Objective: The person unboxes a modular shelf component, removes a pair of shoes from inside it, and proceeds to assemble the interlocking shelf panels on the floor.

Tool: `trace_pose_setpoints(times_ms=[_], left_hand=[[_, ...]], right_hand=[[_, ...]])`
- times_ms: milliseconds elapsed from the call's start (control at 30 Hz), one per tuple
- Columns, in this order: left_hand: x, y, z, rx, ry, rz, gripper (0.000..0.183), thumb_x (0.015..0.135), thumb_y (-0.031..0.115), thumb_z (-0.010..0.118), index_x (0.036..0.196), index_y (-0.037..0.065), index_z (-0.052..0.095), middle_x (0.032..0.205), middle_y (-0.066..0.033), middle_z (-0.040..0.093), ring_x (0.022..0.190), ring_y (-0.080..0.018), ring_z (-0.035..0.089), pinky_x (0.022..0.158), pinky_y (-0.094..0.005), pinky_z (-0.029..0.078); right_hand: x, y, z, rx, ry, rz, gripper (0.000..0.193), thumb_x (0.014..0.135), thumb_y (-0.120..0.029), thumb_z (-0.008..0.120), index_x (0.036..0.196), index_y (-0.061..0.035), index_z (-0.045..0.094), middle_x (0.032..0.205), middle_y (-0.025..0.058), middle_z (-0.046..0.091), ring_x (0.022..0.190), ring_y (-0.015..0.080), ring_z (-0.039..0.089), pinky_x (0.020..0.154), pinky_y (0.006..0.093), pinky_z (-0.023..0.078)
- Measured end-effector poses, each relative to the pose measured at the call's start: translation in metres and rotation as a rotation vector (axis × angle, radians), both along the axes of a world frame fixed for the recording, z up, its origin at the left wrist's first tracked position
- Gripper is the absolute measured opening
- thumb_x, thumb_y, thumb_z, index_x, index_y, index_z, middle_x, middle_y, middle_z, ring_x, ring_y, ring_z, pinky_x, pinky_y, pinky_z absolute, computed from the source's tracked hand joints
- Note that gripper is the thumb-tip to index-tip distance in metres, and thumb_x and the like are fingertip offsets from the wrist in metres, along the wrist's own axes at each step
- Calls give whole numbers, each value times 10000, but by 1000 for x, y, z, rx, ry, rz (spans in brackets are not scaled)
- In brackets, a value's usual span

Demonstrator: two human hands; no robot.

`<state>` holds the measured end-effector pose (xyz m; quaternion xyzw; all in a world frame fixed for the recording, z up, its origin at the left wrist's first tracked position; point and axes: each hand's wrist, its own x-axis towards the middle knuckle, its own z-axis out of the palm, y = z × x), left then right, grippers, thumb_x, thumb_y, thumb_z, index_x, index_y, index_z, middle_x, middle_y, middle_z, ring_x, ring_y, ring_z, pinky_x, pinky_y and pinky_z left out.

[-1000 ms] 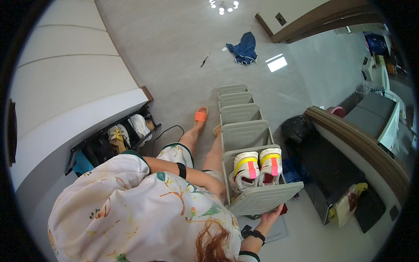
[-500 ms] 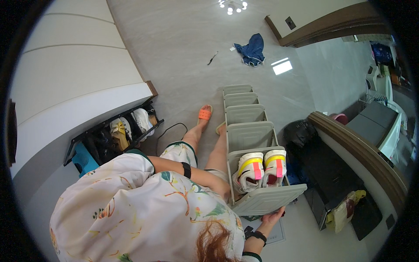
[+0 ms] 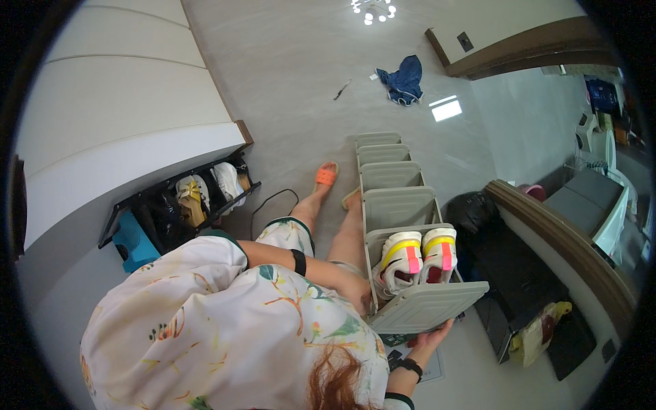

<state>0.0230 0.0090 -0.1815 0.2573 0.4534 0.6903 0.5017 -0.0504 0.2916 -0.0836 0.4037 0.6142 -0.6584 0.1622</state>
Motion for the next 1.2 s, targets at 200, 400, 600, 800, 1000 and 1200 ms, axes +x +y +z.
trace_pose_setpoints(times_ms=[200, 400, 600, 800, 1000, 1200], left_hand=[[-3, -11, 17, -135, 54, 72, 402, 741, 388, 565, 750, -5, 646, 721, -158, 631, 704, -278, 597, 654, -389, 442], [0, 0, 15, -195, 96, 197, 408, 734, 392, 564, 700, -9, 627, 688, -187, 608, 679, -333, 580, 638, -415, 442], [-2, -8, 24, -266, 102, 214, 415, 752, 402, 545, 733, -1, 643, 720, -191, 614, 709, -341, 585, 659, -419, 446], [-2, -5, 29, -333, 121, 250, 409, 747, 403, 551, 762, 7, 648, 762, -181, 623, 733, -334, 588, 681, -415, 449], [-4, -10, 34, -370, 92, 252, 395, 736, 413, 564, 759, 31, 659, 764, -163, 630, 736, -329, 592, 672, -412, 457], [-3, -6, 29, -390, 26, 308, 390, 710, 413, 593, 754, 32, 661, 746, -162, 629, 737, -324, 599, 667, -407, 462]], right_hand=[[-6, 4, -2, -19, 4, 52, 523, 863, -424, 480, 1250, -76, 429, 1269, 57, 458, 1150, 233, 433, 963, 382, 358], [-13, -1, 0, -45, 26, 71, 510, 858, -421, 495, 1233, -80, 450, 1253, 53, 475, 1131, 231, 452, 954, 377, 368], [-17, 2, -2, -99, 4, 80, 512, 840, -427, 523, 1217, -86, 472, 1234, 46, 495, 1119, 233, 462, 953, 376, 370], [-20, 15, -5, -172, -15, 120, 525, 829, -429, 532, 1233, -102, 460, 1242, 43, 489, 1132, 236, 454, 960, 385, 364], [-18, -2, 2, -155, 59, 139, 492, 852, -385, 503, 1258, -114, 439, 1275, 38, 461, 1164, 234, 426, 974, 389, 348], [-25, -7, 2, -92, 68, 180, 496, 863, -399, 490, 1262, -109, 432, 1278, 34, 457, 1161, 227, 425, 980, 378, 341]])
